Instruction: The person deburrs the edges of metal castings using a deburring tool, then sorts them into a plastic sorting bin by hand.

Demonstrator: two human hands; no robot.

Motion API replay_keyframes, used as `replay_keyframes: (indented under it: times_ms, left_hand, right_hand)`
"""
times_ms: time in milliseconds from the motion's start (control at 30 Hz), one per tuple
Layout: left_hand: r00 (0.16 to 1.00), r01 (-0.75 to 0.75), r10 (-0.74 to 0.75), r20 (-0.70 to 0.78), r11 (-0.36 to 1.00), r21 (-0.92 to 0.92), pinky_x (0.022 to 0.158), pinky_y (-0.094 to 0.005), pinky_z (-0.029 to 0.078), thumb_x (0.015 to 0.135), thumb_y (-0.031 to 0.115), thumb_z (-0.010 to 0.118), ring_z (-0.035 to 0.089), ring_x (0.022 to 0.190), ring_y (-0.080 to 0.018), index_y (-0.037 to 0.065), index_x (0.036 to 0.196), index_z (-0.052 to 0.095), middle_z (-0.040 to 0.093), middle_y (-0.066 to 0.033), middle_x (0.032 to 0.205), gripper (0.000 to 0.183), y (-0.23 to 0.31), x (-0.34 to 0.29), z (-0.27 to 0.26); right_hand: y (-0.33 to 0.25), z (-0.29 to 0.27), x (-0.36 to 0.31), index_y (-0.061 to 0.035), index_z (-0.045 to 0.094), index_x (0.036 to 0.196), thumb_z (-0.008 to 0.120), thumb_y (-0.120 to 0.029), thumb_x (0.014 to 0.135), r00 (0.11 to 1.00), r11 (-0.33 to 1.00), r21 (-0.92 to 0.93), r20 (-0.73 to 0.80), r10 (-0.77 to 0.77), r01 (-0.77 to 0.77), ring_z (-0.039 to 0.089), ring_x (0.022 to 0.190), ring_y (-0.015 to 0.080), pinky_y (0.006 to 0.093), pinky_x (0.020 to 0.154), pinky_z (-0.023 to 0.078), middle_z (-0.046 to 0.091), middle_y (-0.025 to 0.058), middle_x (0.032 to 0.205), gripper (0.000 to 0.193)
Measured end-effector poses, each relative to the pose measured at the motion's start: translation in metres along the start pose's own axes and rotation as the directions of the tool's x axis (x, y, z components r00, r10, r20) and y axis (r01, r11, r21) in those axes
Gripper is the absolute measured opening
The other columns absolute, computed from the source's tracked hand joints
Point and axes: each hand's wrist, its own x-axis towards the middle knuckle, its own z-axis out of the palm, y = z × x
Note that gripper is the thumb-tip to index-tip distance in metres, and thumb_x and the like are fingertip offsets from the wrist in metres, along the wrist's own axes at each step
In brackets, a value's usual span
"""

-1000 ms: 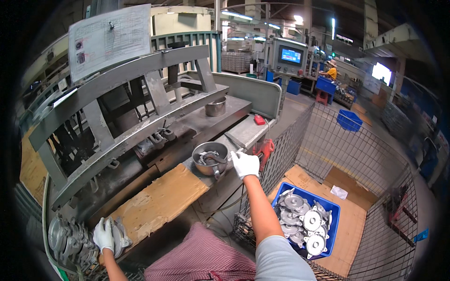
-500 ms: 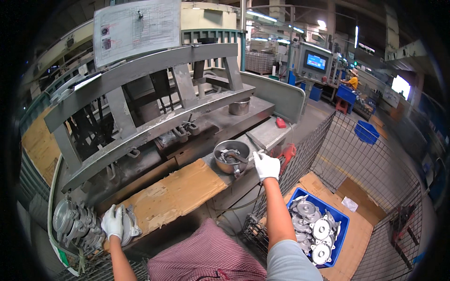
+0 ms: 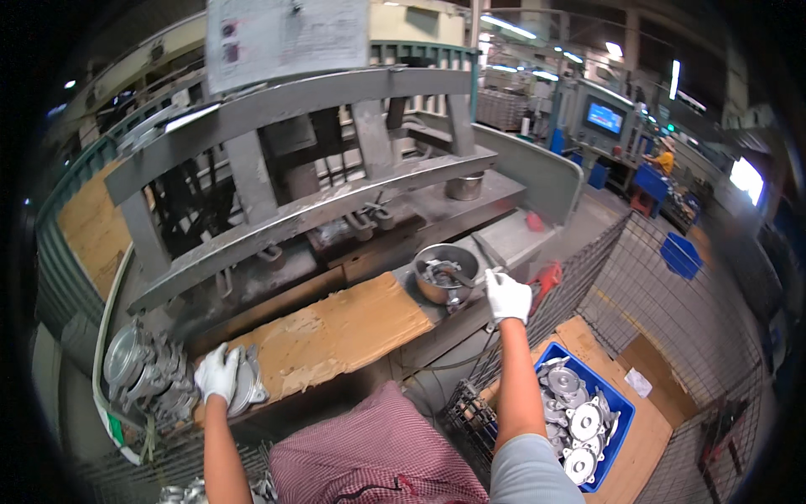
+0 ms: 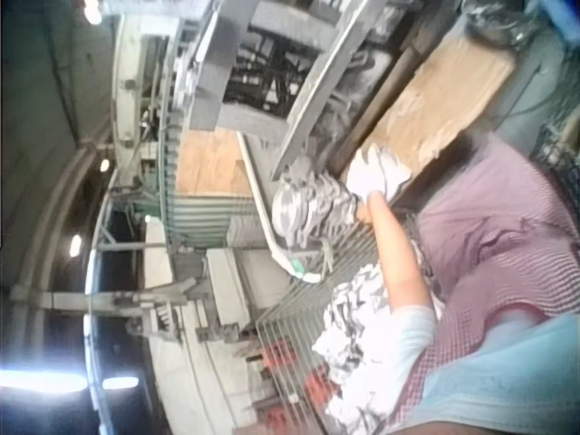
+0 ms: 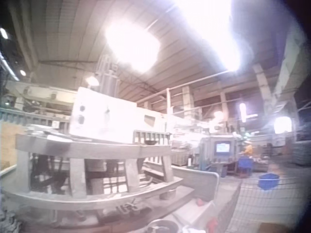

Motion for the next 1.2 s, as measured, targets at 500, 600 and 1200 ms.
replay_keyframes:
  times_ms: [500,600,1200]
  left_hand:
    - [1.0,0.012,-0.013,0.024,0.999,0.034,0.091,-0.0458,0.046,0.09,0.062,0.054,0.067,0.103,-0.0337,0.016,0.117,0.073,0.073,-0.0147,0.108,0.057,0.007,-0.002,-0.007]
    - [1.0,0.017,-0.017,0.009,1.0,0.018,0.095,-0.0447,0.045,0.09,0.063,0.054,0.066,0.105,-0.0338,0.015,0.12,0.072,0.072,-0.0148,0.11,0.06,0.006,-0.002,-0.007]
    - [0.997,0.049,-0.047,0.055,0.998,-0.032,0.101,-0.0445,0.042,0.091,0.063,0.054,0.064,0.11,-0.031,0.012,0.123,0.07,0.071,-0.0134,0.117,0.062,0.009,-0.005,-0.008]
  right_hand:
    - [0.007,-0.002,0.006,-0.009,0.076,0.105,0.055,-0.056,0.096,0.996,0.999,0.025,0.091,0.025,-0.028,0.072,0.087,0.0351,0.0426,0.081,0.054,0.074,0.0185,0.095,0.052]
    - [0.014,-0.011,0.011,-0.0037,0.075,0.106,0.063,-0.049,0.096,0.985,0.922,0.353,0.124,0.12,-0.156,0.073,0.08,0.0258,0.0378,0.078,0.053,0.076,0.015,0.095,0.048]
    - [0.055,-0.016,0.002,0.0008,0.062,0.126,0.07,-0.03,0.096,0.875,0.574,0.819,-0.272,0.401,-0.009,0.062,0.101,0.0178,0.0341,0.096,0.048,0.066,0.009,0.115,0.044]
